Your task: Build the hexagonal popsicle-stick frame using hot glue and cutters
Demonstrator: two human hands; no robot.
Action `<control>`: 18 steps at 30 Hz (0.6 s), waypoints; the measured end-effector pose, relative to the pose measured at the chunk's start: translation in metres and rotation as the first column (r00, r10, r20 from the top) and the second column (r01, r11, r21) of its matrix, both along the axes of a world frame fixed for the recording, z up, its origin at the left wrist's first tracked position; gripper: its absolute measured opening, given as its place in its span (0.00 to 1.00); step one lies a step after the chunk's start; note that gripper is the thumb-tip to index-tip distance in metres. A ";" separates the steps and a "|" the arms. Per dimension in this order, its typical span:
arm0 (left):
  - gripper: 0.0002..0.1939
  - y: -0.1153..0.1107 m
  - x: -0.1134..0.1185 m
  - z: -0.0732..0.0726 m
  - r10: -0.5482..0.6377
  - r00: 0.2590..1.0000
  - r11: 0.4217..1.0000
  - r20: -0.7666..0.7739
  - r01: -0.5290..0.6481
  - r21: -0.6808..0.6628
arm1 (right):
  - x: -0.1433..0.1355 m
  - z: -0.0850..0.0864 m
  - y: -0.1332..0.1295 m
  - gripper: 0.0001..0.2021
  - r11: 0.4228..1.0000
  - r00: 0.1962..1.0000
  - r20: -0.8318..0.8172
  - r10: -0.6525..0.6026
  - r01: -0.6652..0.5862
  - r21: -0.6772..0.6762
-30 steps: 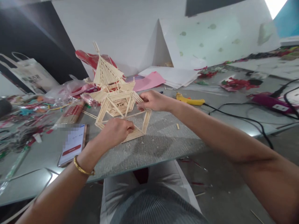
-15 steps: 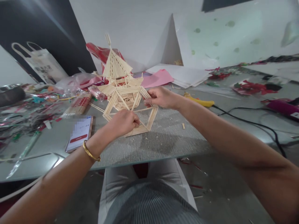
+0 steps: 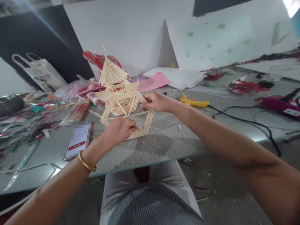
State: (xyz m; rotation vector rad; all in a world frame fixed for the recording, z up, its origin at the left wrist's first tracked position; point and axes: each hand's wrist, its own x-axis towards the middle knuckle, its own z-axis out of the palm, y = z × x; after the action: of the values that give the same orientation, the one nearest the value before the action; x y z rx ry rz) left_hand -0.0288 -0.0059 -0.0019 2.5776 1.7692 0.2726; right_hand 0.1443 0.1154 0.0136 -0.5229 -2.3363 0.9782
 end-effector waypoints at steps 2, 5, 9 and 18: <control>0.12 0.000 0.000 -0.001 -0.007 1.000 1.000 -0.010 0.007 0.014 | 0.000 0.000 0.000 0.06 1.000 1.000 -0.001 0.001 -0.001 0.000; 0.12 0.000 0.000 -0.001 -0.018 1.000 1.000 -0.017 0.019 0.023 | 0.000 0.001 -0.001 0.06 1.000 1.000 0.008 -0.004 0.004 -0.019; 0.13 0.002 0.000 0.004 -0.014 1.000 0.999 0.004 0.015 -0.034 | 0.000 0.002 -0.002 0.04 1.000 1.000 0.012 -0.003 0.003 -0.031; 0.13 0.002 0.002 0.014 0.023 0.998 0.986 0.063 -0.012 -0.167 | -0.001 0.001 0.001 0.04 0.999 1.000 0.003 0.006 -0.006 -0.032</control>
State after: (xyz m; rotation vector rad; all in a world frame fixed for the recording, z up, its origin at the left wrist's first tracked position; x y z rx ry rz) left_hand -0.0266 -0.0040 0.0117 2.4117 1.7145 0.1959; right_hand 0.1434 0.1159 0.0146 -0.5310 -2.3291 1.0198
